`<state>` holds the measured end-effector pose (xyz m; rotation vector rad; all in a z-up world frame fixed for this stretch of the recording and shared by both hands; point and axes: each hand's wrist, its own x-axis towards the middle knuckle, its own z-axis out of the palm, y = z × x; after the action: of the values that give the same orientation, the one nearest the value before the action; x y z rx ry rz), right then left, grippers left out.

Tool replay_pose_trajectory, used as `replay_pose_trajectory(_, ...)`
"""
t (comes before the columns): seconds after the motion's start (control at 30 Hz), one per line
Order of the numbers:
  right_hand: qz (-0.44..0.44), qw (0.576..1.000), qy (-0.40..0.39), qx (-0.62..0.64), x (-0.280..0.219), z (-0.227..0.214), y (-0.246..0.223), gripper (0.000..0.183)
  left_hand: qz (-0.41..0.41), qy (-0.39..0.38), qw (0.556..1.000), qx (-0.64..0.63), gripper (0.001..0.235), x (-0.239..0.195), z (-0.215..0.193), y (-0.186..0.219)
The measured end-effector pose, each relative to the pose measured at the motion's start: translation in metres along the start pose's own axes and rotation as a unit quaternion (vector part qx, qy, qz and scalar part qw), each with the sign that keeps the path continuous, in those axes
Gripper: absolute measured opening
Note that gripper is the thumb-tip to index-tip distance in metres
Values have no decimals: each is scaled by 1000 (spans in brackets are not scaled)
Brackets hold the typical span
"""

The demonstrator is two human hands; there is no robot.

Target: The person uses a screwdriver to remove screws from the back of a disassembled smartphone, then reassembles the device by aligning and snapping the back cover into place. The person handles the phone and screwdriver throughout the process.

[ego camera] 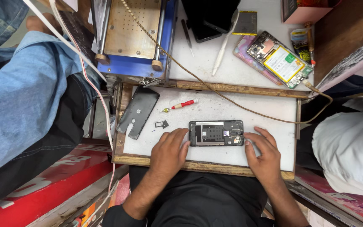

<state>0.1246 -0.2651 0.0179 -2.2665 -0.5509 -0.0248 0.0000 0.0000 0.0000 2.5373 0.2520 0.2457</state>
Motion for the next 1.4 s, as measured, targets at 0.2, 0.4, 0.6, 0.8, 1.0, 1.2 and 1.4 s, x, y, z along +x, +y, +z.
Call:
replay_pose_trajectory(0.2, -69, 997, 3, -24, 1, -3, 1, 16, 23, 8, 998, 60, 48, 12, 8, 35)
replay_pose_trajectory(0.4, -53, 998, 16, -4, -1, -4, 3, 12, 41, -2, 999, 29, 39, 14, -7, 33)
replay_pose_trajectory(0.6, -20, 999, 25, -4, -2, -4, 4, 16, 62, 109, 989, 77, 32, 75, -17, 9)
replay_pose_trajectory(0.8, -20, 999, 35, 0, 1, -5, 3, 13, 59, 46, 994, 80, 21, 109, -15, 4)
replay_pose_trajectory(1.0, 3, 1000, 18, 4, 1, -3, 9, 13, 87, 23, 991, 96, 16, 137, 8, -5)
replay_pose_trajectory(1.2, 14, 1000, 18, 12, 0, -3, 9, 13, 120, 0, 982, 146, 15, 141, 11, -1)
replay_pose_trajectory(1.4, 1, 1000, 20, 9, 1, -5, 7, 13, 105, 56, 989, 88, 13, 116, -23, -14)
